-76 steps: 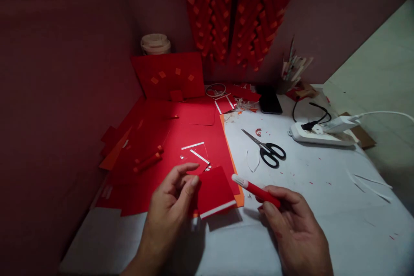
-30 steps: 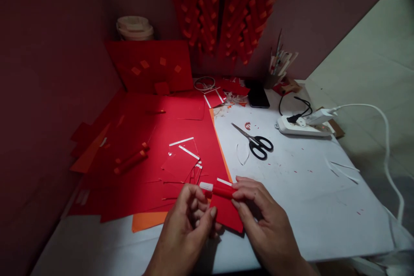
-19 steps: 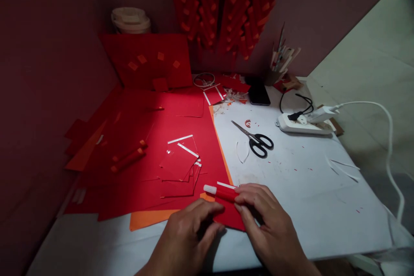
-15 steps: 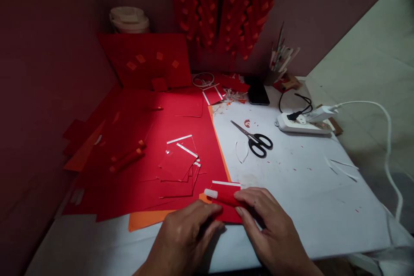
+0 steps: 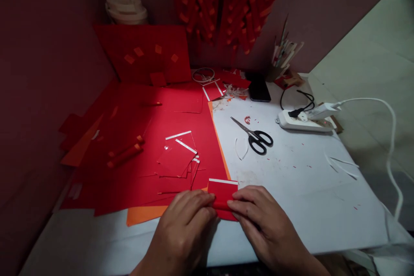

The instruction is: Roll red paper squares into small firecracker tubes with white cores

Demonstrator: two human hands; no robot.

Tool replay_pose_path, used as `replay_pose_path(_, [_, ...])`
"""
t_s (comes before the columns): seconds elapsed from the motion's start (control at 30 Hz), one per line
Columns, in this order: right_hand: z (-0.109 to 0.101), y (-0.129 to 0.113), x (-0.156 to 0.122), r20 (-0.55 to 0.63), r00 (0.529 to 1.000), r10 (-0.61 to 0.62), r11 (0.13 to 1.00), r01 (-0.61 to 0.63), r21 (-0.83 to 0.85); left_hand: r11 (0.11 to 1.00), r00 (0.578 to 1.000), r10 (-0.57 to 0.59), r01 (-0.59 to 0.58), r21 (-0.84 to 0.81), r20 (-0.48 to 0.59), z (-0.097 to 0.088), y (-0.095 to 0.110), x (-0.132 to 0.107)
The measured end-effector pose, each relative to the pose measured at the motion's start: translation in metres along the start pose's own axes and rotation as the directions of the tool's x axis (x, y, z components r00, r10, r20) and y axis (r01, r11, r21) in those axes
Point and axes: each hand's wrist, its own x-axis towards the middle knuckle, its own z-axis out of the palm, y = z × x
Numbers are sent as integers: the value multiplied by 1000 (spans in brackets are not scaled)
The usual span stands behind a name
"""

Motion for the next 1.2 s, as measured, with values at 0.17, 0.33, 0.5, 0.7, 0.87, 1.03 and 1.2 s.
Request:
replay_pose_path(0.17, [-4, -5, 1, 19, 1000, -16, 1000, 16, 16, 998, 999, -38, 38, -45, 3, -1, 2, 1])
replay_pose_path(0.33, [0, -2, -4, 24, 999, -46, 999, 46, -25, 991, 996, -85, 87, -105, 22, -1, 5, 2])
replay_pose_path(0.5, [5, 0, -6, -54, 997, -62, 998, 62, -4, 985, 994, -104, 101, -139, -13, 1, 6, 0])
replay_pose_path(0.7, [6, -5, -4, -100, 995, -11, 997, 18, 69, 978, 992, -118, 124, -170, 44, -1, 6, -3])
replay_pose_path(0.87, [7, -8, -3, -110, 994, 0, 997, 8, 74, 981, 992, -114, 120, -151, 48, 0, 6, -6])
replay_pose_path(1.03, [7, -12, -1, -122, 992, 23, 996, -12, 92, 986, 994, -112, 110, -126, -3, 2, 5, -12])
replay_pose_path(1.2, [9, -15, -2, -145, 981, 127, 983, -106, 147, 985, 991, -132, 128, -113, -25, 3, 5, -13])
